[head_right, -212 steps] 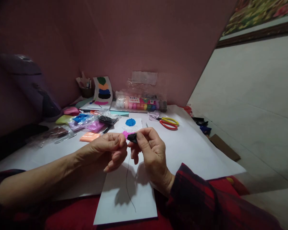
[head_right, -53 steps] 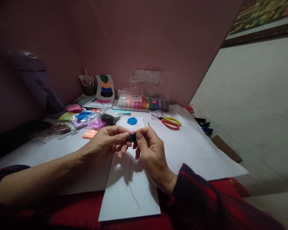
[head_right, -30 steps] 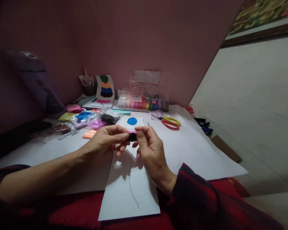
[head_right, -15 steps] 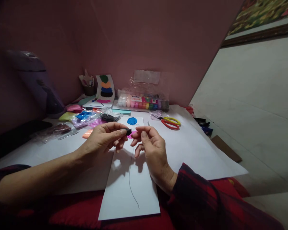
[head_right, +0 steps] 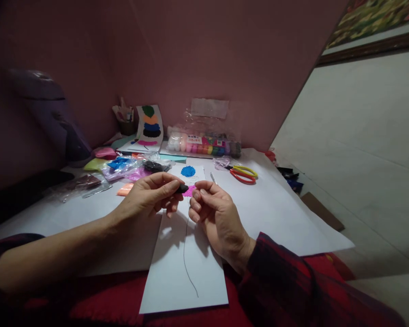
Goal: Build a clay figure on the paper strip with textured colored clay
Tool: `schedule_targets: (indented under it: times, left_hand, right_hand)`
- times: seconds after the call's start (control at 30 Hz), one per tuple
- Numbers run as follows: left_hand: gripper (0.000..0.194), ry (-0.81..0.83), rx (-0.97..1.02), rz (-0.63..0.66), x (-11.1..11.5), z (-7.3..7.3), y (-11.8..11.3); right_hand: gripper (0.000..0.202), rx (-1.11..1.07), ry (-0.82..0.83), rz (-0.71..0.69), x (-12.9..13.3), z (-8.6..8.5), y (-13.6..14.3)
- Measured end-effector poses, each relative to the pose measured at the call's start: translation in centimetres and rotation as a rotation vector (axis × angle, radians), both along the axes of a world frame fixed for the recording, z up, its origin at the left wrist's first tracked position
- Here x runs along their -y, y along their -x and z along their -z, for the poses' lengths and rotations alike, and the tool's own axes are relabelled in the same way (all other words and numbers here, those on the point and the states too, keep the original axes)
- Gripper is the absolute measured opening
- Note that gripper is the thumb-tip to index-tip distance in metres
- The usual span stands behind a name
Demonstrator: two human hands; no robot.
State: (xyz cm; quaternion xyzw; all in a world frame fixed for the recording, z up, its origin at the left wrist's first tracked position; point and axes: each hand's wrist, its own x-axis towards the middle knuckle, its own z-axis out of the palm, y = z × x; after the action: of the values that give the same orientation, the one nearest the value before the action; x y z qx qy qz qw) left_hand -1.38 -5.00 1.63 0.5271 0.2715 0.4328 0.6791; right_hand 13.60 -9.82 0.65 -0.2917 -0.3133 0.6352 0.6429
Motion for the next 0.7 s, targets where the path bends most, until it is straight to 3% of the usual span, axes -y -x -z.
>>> schedule_targets:
  times: [0.33,0.7]
  left_hand:
    - [0.017,-0.055,-0.038,-0.005,0.14,-0.32,0.02]
    - [0.019,-0.046,-0.054,0.005,-0.12,-0.15,0.17]
  right_hand:
    - [0.01,0.056,0.005,-0.017,0.31,-0.25,0.29]
    - [0.006,0.055,-0.009,-0.104,0.43,-0.33,0.09]
